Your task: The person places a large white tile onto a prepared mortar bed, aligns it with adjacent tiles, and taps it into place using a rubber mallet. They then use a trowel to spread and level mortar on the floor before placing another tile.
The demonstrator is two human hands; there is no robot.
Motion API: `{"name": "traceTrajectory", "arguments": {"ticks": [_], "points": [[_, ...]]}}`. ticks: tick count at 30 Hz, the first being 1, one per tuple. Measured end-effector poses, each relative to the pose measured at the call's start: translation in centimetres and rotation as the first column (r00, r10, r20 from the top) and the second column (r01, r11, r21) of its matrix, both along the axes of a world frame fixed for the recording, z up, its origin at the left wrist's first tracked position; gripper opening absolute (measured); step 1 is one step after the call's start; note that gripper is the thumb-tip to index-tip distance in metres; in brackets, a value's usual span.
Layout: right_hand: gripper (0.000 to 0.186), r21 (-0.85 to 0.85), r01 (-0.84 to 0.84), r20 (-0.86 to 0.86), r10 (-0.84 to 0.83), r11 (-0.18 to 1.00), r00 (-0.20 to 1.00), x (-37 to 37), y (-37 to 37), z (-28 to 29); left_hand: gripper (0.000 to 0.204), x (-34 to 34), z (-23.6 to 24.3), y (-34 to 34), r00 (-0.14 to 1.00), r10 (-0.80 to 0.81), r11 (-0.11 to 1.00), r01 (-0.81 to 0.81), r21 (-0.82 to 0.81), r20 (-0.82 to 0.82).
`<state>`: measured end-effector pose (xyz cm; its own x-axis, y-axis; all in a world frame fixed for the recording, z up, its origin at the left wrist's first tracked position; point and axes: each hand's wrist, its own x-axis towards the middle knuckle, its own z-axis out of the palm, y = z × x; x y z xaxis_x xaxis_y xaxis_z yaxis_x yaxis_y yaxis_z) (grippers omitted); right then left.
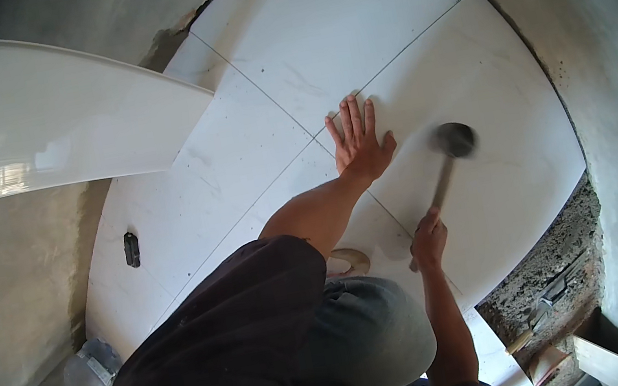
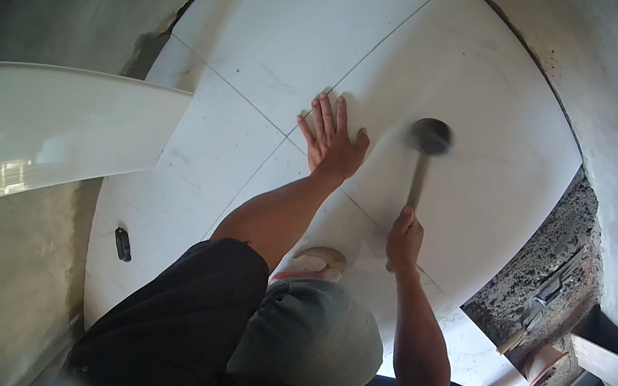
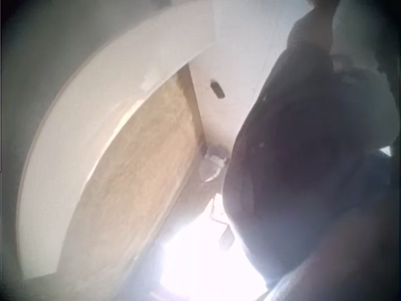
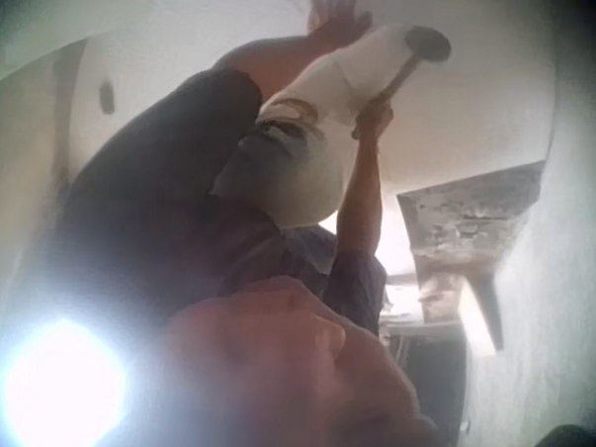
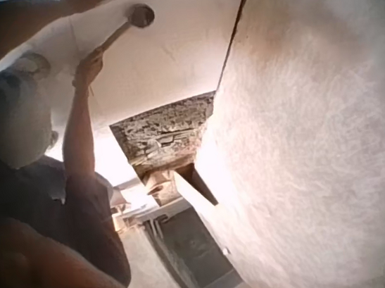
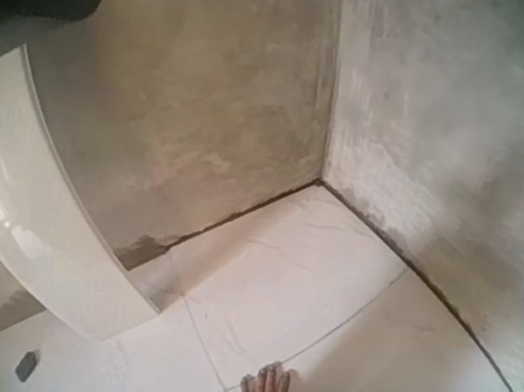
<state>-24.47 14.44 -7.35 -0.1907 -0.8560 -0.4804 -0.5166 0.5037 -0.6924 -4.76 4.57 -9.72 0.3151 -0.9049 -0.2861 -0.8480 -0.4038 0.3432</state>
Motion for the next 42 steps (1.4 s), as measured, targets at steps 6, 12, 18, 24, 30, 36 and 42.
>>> {"name": "traceTrajectory", "arguments": {"ticks": [6, 12, 18, 24, 30, 36, 42], "points": [[0.057, 0.065, 0.046, 0.031, -0.048, 0.997, 0.998, 0.0, -2.5, 0.3, 0.079, 0.1, 0.2, 0.1, 1.0, -0.013, 1.0, 0.013, -0.017, 0.005], [0.055, -0.02, -0.039, -0.084, 0.037, 0.999, 0.996, -0.9, 0.3, 0.9, 0.079, -0.1, -1.4, 0.1, 0.997, -0.002, 0.994, 0.01, -0.105, 0.081], [0.058, 0.104, 0.183, -0.03, -0.181, 0.978, 0.983, -3.4, 5.6, 0.7, 0.077, -0.3, -2.6, 0.0, 0.973, -0.079, 0.989, 0.104, -0.105, 0.218], [0.056, 0.051, 0.338, 0.027, -0.339, 0.94, 0.94, -5.5, 5.5, 0.2, 0.073, -3.1, -1.3, -0.9, 0.768, -0.551, 0.793, 0.604, -0.082, 0.327], [0.055, -0.082, 0.389, -0.025, -0.392, 0.918, 0.92, -7.0, 4.4, 0.7, 0.074, -12.5, -1.0, -1.9, 0.711, -0.647, 0.735, 0.678, -0.024, 0.274], [0.052, -0.053, 0.453, -0.011, -0.454, 0.89, 0.891, -7.7, 3.5, 1.1, 0.073, -13.1, -0.2, -1.7, 0.659, -0.652, 0.743, 0.654, 0.144, 0.374], [0.056, -0.028, 0.46, -0.002, -0.46, 0.888, 0.888, -7.5, 3.9, 1.8, 0.073, -13.4, -0.5, -1.8, 0.668, -0.632, 0.748, 0.659, 0.082, 0.393]]}}
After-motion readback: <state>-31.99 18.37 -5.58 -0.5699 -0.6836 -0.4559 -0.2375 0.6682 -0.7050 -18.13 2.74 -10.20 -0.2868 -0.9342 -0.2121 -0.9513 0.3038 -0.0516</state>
